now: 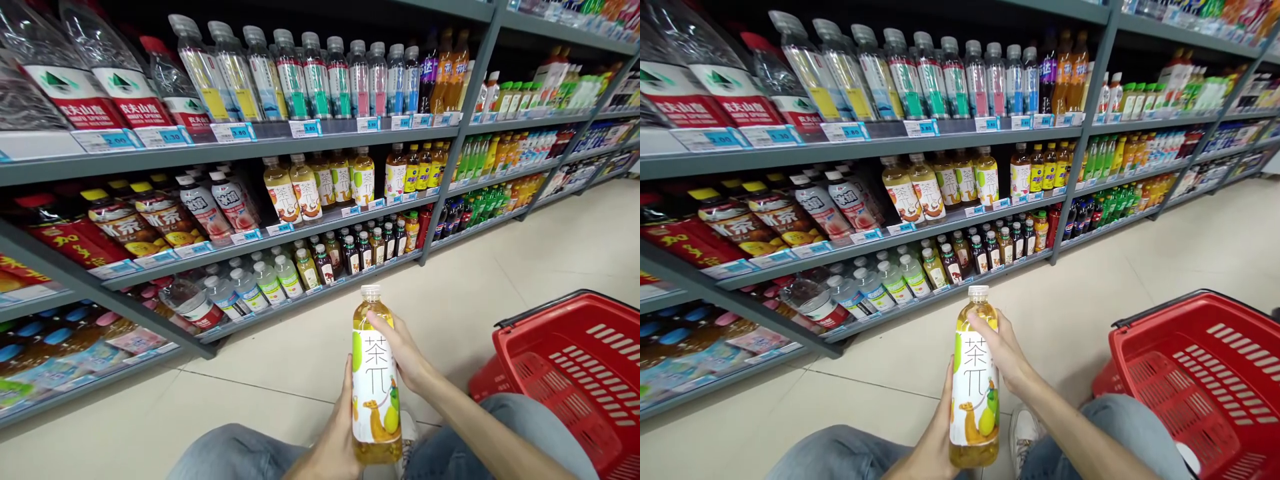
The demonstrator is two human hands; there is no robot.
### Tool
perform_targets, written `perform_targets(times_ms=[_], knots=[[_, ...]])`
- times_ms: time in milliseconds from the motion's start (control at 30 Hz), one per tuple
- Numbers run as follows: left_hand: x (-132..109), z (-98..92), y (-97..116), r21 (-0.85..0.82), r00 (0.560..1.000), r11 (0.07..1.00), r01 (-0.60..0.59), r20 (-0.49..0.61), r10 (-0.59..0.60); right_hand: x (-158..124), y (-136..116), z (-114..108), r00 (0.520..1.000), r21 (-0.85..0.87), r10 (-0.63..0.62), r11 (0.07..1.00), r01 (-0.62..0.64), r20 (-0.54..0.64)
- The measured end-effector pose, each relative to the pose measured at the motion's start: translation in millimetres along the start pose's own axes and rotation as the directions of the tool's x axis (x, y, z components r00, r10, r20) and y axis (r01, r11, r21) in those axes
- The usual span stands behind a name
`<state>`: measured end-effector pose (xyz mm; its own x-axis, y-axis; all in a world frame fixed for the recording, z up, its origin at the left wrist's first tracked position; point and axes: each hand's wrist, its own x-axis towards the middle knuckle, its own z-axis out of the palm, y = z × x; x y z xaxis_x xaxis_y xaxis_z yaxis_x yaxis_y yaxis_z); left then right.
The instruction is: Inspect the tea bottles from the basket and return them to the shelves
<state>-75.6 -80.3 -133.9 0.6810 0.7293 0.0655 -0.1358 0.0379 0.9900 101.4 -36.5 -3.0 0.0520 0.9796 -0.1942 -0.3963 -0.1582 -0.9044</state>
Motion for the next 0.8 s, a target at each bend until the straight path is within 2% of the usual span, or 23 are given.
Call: perform_targets(times_ms=[100, 167, 600, 800], knots=[[1, -1.5, 4, 0.181, 0.998, 0.982, -0.060, -0.007, 0.062, 1, 1, -2, 1.000, -0.014, 0.009, 1.000, -0.009, -0.012], [2, -1.7, 8, 0.211, 0.997, 0.975, -0.072, 0.005, 0.073, 2, 2, -3, 1.000, -0.021, 0.018, 1.000, -0.018, -0.017], [3, 0.2, 12, 0.152, 0.998, 0.986, -0.065, -0.005, 0.066, 2, 1, -3, 0.999, -0.013, 0.040, 0.999, -0.040, -0.015], [3, 0.8, 13, 0.190, 0.998, 0.980, -0.065, 0.009, 0.064, 3, 2, -4, 0.998, -0.022, 0.051, 0.998, -0.052, -0.020]])
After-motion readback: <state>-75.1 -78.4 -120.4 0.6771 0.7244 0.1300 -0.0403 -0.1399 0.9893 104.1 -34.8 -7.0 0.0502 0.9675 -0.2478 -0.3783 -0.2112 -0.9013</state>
